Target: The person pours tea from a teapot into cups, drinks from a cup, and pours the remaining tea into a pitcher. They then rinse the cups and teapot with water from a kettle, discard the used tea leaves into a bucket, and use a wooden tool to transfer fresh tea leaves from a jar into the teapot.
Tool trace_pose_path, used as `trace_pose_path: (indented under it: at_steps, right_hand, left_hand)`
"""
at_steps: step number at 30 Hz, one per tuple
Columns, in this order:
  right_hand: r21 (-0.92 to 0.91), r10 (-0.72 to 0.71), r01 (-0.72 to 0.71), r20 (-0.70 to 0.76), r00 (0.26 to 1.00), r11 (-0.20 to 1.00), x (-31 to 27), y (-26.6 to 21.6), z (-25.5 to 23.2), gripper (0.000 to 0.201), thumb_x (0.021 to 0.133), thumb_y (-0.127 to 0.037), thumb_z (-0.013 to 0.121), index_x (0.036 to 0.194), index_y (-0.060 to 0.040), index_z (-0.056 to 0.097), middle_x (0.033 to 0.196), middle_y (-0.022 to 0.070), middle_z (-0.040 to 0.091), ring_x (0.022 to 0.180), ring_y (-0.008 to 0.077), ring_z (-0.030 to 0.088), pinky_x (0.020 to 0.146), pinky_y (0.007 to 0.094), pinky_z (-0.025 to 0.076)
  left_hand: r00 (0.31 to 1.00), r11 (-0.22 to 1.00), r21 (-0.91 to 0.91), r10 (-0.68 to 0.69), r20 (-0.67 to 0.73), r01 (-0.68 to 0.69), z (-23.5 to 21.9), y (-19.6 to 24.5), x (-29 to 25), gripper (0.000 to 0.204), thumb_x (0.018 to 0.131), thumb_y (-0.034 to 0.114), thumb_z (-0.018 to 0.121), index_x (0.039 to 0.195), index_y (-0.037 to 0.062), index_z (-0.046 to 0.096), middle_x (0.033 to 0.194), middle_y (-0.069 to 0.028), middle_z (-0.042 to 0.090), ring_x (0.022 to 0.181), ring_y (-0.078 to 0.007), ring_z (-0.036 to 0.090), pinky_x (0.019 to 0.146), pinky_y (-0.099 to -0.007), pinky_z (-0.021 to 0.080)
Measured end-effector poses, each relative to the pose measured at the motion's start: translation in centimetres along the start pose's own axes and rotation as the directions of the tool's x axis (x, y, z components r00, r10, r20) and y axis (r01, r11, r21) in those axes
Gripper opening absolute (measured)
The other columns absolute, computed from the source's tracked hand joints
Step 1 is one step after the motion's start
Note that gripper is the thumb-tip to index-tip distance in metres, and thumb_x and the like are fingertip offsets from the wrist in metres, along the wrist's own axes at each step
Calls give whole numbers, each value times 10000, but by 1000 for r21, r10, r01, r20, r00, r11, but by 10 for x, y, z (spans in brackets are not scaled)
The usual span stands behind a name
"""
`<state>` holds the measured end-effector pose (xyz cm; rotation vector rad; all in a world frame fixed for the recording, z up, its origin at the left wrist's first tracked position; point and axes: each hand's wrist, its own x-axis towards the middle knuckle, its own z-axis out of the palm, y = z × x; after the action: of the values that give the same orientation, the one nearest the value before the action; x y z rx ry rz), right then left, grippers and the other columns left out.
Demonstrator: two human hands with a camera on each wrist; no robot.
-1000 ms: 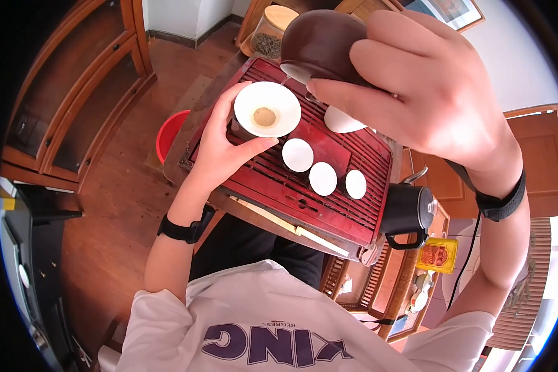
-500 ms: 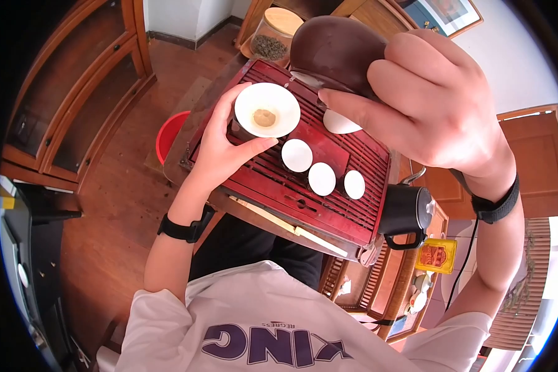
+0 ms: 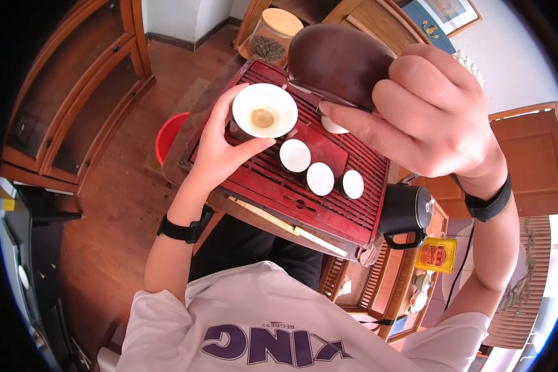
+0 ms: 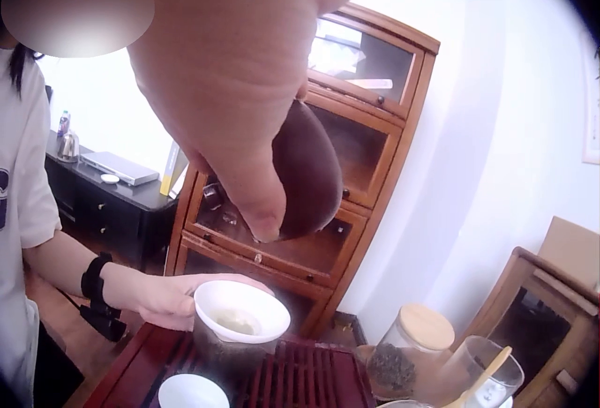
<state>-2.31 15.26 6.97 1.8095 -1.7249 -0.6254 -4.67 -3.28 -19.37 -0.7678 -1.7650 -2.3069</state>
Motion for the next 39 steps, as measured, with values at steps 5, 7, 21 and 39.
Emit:
trace_pose_path:
  at_steps: [5,7,21,39]
  right_hand:
    - [44,60,-59,-25,998,997,-6,-6,9,469,505,-206,689,958,-135,787,749,0,451,709,197,520,613,326,504]
    - [51,80,-77,-53,995,996,-8,-7,14,465,511,-204,688,961,-138,785,748,0,452,709,198,518,621,325,508]
    - [499,339,-466,326,882,731,15,24,25,337,654,-147,801,974,-60,738,774,80,635,768,264,651,645,365,528]
    - [421,363,-612,534,764,670,35,37,32,312,690,-248,820,892,-23,741,813,166,717,772,346,703,699,389,563]
  left_hand:
    - [1000,1000,-7,-1,1,1,0,0,0,848,769,125,871,1467,18,402,1410,-121,528,1333,-235,498,1135,-405,388]
    - [1000,1000,-7,1,2,-1,0,-1,0,850,768,125,871,1468,17,400,1413,-122,526,1334,-235,496,1136,-405,386]
    - [1000,1000,-21,-14,9,14,0,0,0,840,768,97,861,1465,15,399,1425,-123,514,1331,-228,494,1134,-399,386]
    - [1000,1000,-28,-2,9,3,-1,-2,0,834,764,120,875,1452,27,413,1408,-109,520,1326,-228,496,1131,-397,388]
